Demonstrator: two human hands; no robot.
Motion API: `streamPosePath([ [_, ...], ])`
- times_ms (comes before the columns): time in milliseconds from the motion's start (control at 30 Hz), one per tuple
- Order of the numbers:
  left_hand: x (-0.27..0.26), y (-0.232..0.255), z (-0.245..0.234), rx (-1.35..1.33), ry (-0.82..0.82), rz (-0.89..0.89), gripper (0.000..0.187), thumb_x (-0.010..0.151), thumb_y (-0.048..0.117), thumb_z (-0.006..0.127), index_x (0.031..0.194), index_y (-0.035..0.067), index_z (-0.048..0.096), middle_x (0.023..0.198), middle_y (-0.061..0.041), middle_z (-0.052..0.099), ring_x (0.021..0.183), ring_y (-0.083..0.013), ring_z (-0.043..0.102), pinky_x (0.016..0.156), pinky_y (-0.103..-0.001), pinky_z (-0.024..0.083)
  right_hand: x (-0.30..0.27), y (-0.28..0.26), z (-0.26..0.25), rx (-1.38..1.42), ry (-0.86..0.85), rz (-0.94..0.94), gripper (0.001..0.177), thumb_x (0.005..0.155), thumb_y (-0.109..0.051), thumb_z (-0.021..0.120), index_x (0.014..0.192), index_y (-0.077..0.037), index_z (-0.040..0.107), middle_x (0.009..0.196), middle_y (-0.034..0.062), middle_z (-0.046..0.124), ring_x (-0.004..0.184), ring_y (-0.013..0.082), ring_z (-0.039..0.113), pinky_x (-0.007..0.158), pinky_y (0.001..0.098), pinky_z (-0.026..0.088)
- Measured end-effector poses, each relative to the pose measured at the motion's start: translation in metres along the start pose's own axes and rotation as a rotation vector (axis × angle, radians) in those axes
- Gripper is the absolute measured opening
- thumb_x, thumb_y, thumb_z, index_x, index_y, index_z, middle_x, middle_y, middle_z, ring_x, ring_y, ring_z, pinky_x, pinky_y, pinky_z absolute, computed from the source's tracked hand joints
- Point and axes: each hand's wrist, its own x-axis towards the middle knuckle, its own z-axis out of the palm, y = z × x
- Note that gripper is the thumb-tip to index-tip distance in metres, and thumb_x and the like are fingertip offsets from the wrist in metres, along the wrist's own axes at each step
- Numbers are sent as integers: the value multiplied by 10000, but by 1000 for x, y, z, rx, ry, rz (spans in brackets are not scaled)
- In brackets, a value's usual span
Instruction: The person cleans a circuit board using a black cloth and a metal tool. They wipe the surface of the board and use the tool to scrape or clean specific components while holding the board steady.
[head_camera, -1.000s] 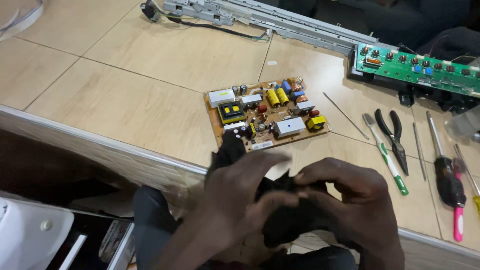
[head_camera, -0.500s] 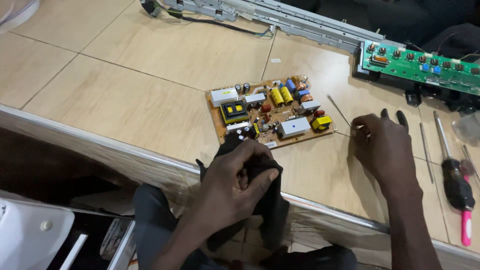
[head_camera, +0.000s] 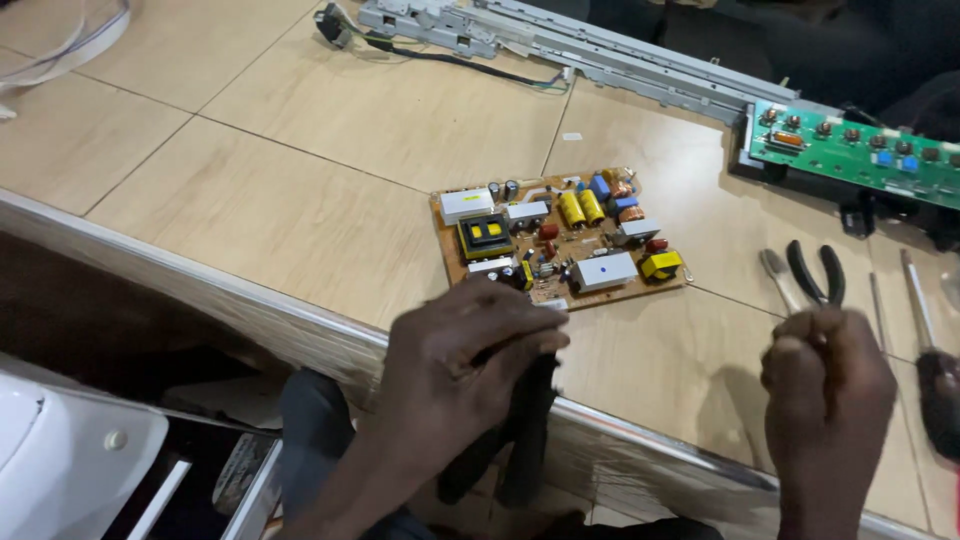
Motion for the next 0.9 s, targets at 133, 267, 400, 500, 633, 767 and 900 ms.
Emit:
streamPosePath([
  [133, 27, -10, 2, 281, 2, 87, 115, 932, 262, 744, 994, 172, 783, 903, -9, 744, 796, -178, 734, 654, -331, 526, -32, 7, 2, 73, 5, 186, 100, 1066, -77, 626, 1102, -32, 708, 860, 63, 635, 785, 116, 527, 707, 258, 421],
  [267, 56, -23, 10, 351, -207, 18, 116, 857, 297, 763, 851, 190, 719, 845, 0, 772, 808, -245, 721, 634, -408, 473, -49, -15, 13, 340, 62, 205, 151, 910, -55, 742, 873, 17, 615, 725, 129, 580, 603, 164, 519, 557, 255, 400],
  [400, 77, -41, 21, 422, -306, -71, 175, 787, 345, 819, 821, 224, 697, 822, 6, 774, 793, -279, 707, 633, -457, 471, -59, -32, 35, 483, 154, 128, 177, 1046, -116, 598, 932, -9, 516, 915, 180, 634, 764, 274, 749, 584, 297, 548],
  [500, 83, -45, 24, 437, -361, -161, 259, 821, 402, 784, 794, 219, 604, 725, 6, 730, 686, -287, 651, 621, -465, 399, -57, -53, 35, 354, 38, 67, 120, 953, 14, 631, 880, 71, 555, 909, 246, 716, 671, 276, 760, 608, 292, 595],
  [633, 84, -47, 23, 352, -303, -139, 264, 797, 359, 817, 781, 198, 609, 715, 17, 715, 659, -242, 633, 603, -422, 411, -61, -61, 48, 214, 26, 16, 96, 959, -12, 705, 912, 31, 633, 792, 119, 721, 650, 164, 726, 521, 222, 525],
  [767, 79, -42, 23, 248, -289, -110, 282, 807, 322, 838, 794, 181, 595, 769, 33, 742, 685, -181, 661, 614, -366, 440, -65, -58, 61, 27, 142, -105, 139, 937, -4, 800, 858, -14, 686, 812, 83, 708, 642, 136, 655, 646, 244, 522],
  [900, 59, -19, 23, 153, -189, -202, 193, 797, 331, 791, 812, 191, 659, 745, 30, 740, 701, -152, 672, 635, -342, 467, -68, -33, 71, -100, -91, 61, 251, 849, -283, 824, 1002, -173, 658, 669, -29, 730, 521, 87, 700, 587, 251, 520],
])
